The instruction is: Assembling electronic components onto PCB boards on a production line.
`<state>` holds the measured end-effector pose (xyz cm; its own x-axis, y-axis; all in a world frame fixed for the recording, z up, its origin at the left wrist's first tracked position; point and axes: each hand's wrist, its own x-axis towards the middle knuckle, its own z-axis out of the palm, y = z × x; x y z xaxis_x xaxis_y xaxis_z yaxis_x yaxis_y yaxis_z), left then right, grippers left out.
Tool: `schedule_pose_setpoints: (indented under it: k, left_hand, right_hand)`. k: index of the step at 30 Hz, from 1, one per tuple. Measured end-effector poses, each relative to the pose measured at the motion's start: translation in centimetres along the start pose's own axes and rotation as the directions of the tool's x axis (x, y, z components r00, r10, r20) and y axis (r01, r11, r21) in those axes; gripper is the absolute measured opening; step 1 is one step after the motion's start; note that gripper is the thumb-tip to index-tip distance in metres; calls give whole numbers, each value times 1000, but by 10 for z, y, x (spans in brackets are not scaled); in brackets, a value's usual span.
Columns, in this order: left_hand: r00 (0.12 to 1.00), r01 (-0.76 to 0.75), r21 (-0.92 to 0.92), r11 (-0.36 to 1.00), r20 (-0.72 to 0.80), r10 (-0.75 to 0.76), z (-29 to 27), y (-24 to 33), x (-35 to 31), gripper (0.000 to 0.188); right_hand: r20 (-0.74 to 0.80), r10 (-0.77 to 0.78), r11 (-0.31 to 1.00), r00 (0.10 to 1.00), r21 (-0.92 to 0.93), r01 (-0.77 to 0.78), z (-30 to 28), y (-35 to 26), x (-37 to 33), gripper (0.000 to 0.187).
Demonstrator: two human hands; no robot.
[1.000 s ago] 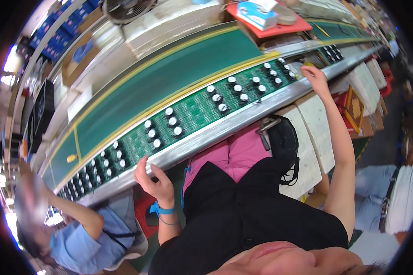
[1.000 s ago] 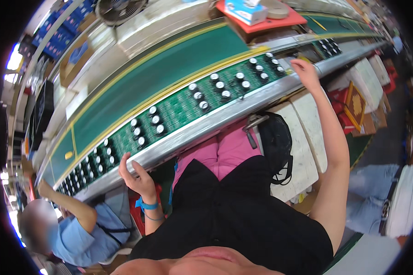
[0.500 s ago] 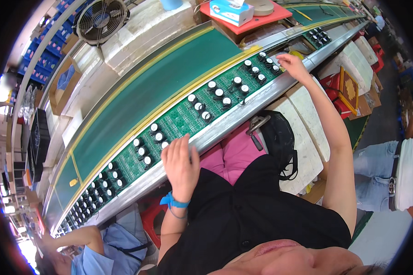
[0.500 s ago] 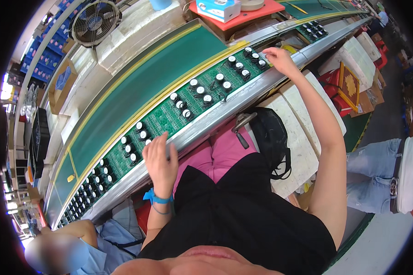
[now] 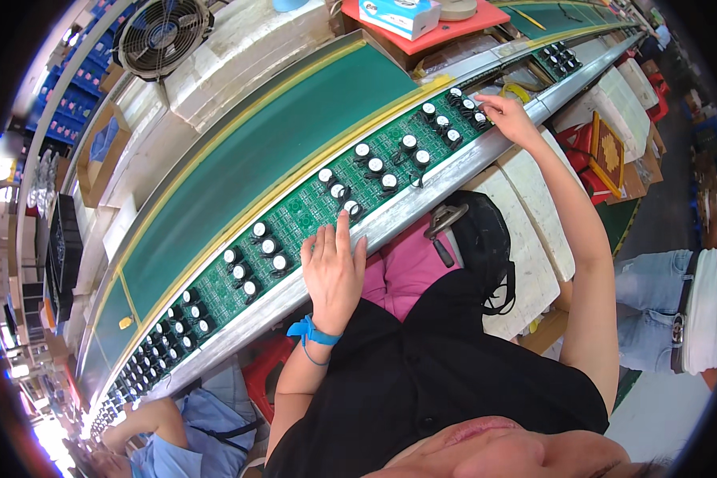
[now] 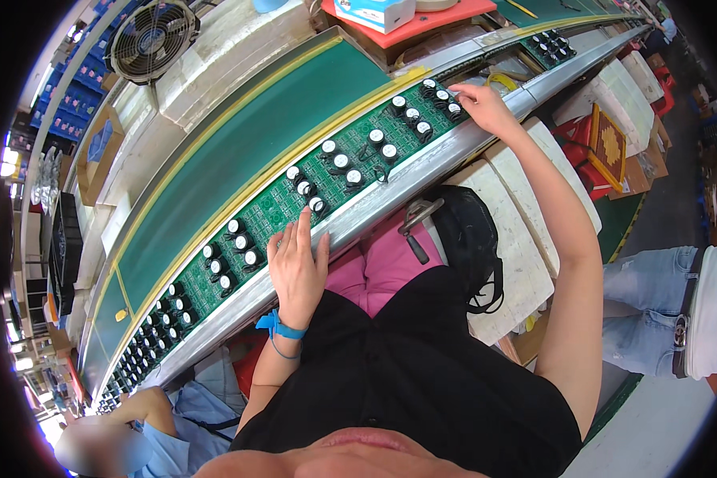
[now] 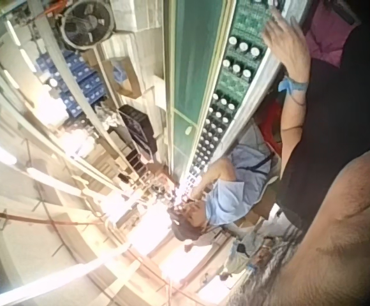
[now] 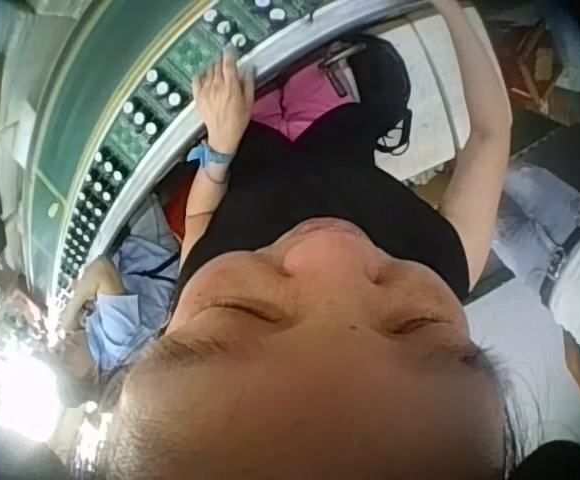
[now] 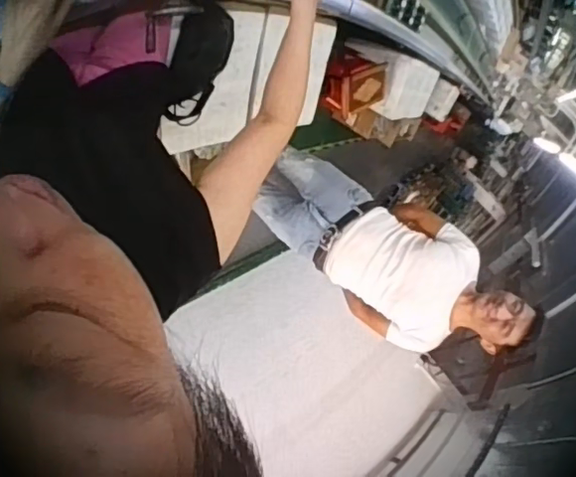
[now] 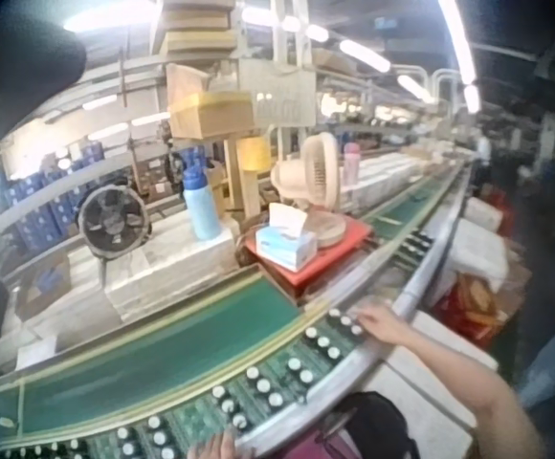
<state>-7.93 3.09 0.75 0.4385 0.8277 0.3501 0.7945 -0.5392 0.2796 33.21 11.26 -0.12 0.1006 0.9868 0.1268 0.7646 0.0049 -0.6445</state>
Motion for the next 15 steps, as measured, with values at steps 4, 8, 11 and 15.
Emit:
schedule_pose_setpoints:
  k: [4, 8, 11, 15]
  left_hand:
    - [999, -27, 8, 1000, -31, 27, 1, 3, 5, 44]
    - [999, -35, -36, 999, -30, 34, 8, 7, 12, 41]
    - [998, -67, -25, 997, 7, 67, 12, 14, 17, 41]
    - [997, -77, -66, 995, -1, 77, 12, 22, 23, 41]
  right_hand:
    - [9, 2, 999, 1000, 32, -2, -6, 4, -2, 28]
    - [-167, 3, 1000, 986, -1, -3, -15, 3, -16, 29]
    - [-278, 5, 1000, 961, 14, -1, -19, -1, -40, 28]
    - [-442, -85, 995, 893, -81, 55, -12, -9, -76, 23]
